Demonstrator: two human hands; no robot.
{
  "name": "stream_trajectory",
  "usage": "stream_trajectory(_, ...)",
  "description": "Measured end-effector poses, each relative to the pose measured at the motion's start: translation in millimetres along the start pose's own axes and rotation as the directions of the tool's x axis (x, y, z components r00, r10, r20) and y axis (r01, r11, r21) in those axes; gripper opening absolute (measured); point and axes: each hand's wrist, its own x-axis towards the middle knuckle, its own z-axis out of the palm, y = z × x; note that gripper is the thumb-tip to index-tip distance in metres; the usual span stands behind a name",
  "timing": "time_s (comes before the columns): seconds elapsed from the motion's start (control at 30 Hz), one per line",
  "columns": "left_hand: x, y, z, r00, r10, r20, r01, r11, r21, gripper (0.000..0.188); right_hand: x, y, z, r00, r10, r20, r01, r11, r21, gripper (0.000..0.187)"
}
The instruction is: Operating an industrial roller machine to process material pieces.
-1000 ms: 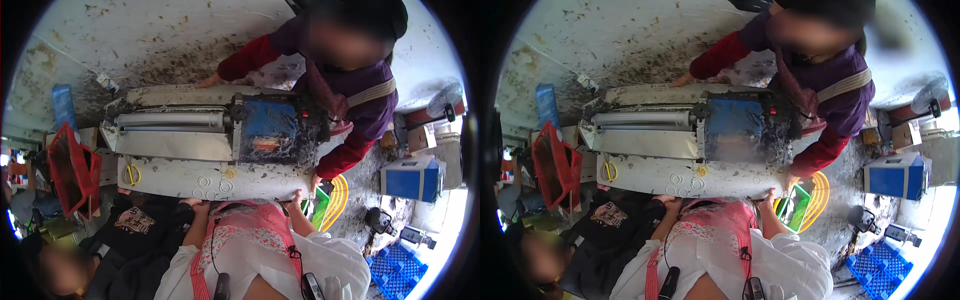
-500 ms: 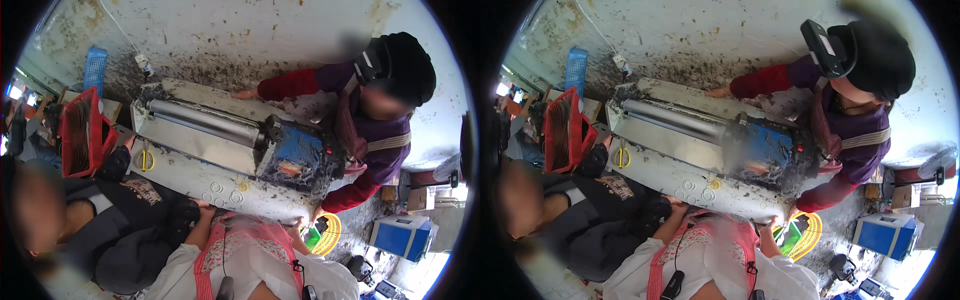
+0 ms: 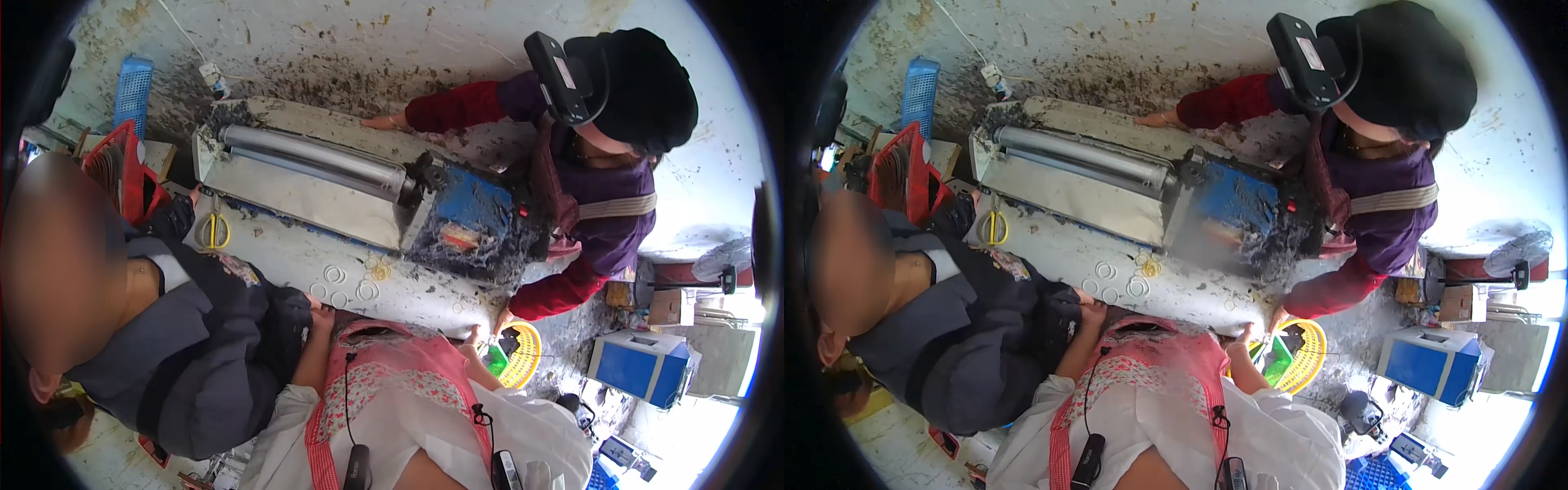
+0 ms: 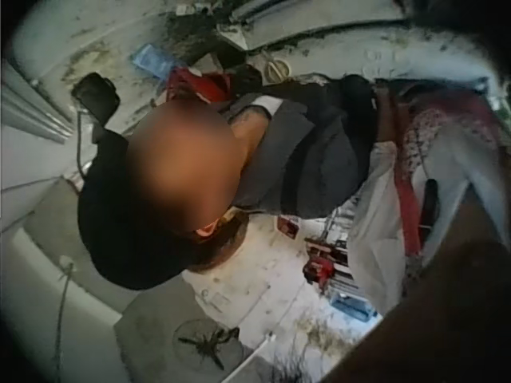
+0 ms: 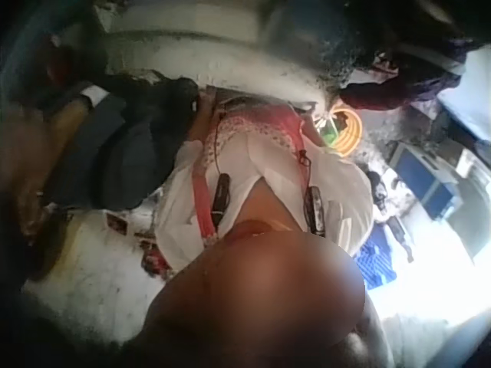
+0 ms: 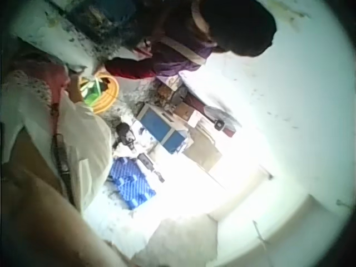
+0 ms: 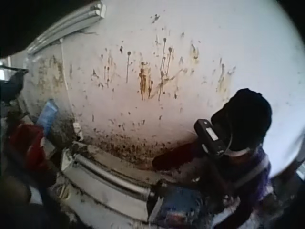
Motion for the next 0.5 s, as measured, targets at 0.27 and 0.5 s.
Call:
stream_trajectory(0.27,19,0,11,0.944,0.042,0.327,-0.080,0.992,0.102,0.039,-43,-16,30,0.996,-0.075,0.054,0.077,0.996,-0.035,0.075)
stream_trajectory(0.5,-7,3,2,0.943,-0.083,0.322,0.051,0.993,0.105,0.035,-39,-34,32,0.992,-0.100,0.079,0.110,0.984,-0.137,0.068)
